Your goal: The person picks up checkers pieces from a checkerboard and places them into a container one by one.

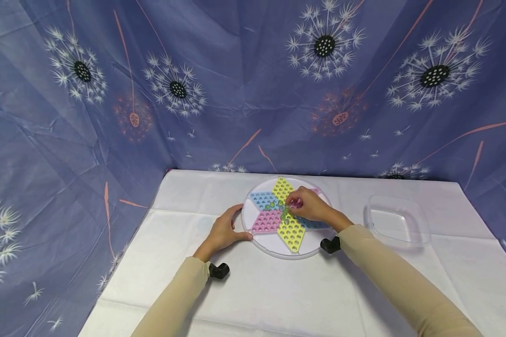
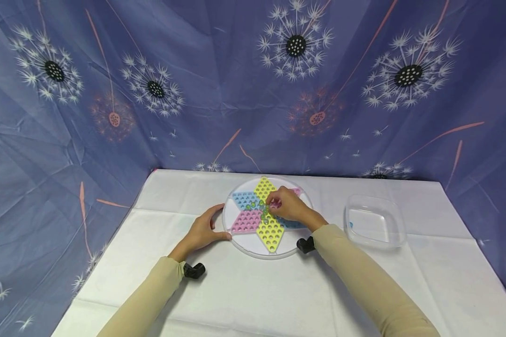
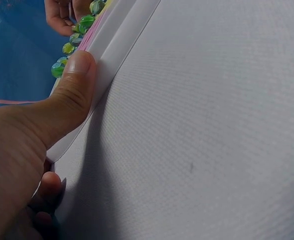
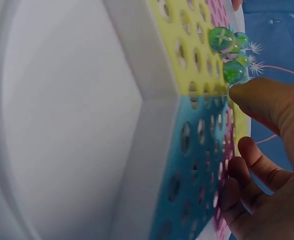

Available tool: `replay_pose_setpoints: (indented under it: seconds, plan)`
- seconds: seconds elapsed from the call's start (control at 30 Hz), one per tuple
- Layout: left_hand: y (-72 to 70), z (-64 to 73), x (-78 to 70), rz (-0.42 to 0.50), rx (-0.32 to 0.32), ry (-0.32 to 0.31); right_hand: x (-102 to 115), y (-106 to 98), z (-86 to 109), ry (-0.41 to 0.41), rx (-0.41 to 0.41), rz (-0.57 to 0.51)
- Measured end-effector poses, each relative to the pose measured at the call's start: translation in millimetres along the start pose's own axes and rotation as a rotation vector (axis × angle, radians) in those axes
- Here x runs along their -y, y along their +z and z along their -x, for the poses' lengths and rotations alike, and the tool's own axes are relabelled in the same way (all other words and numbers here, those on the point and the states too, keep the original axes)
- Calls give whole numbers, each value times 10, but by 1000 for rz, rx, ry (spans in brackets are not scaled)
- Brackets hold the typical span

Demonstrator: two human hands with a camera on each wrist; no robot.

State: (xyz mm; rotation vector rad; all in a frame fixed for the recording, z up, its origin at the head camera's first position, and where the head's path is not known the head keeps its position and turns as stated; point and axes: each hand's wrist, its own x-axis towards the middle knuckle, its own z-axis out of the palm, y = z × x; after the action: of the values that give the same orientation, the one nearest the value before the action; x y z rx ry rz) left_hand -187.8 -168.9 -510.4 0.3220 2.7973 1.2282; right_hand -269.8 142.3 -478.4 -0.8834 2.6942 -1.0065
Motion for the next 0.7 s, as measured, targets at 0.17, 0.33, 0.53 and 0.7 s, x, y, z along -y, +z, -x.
replay_pose_setpoints:
  seconds: [0.17, 0.33, 0.53, 0.7]
  plan:
    - [1, 3, 4, 3, -2, 10, 57, -63, -11, 10, 0, 14]
    - [1, 7, 4, 1, -6, 15, 116, -124, -23, -7, -35, 36]
    - [-2, 15, -12, -1, -7, 22, 226, -225, -27, -31, -60, -26]
    - [9, 21, -17, 3, -6, 17, 286, -286, -21, -38, -95, -46]
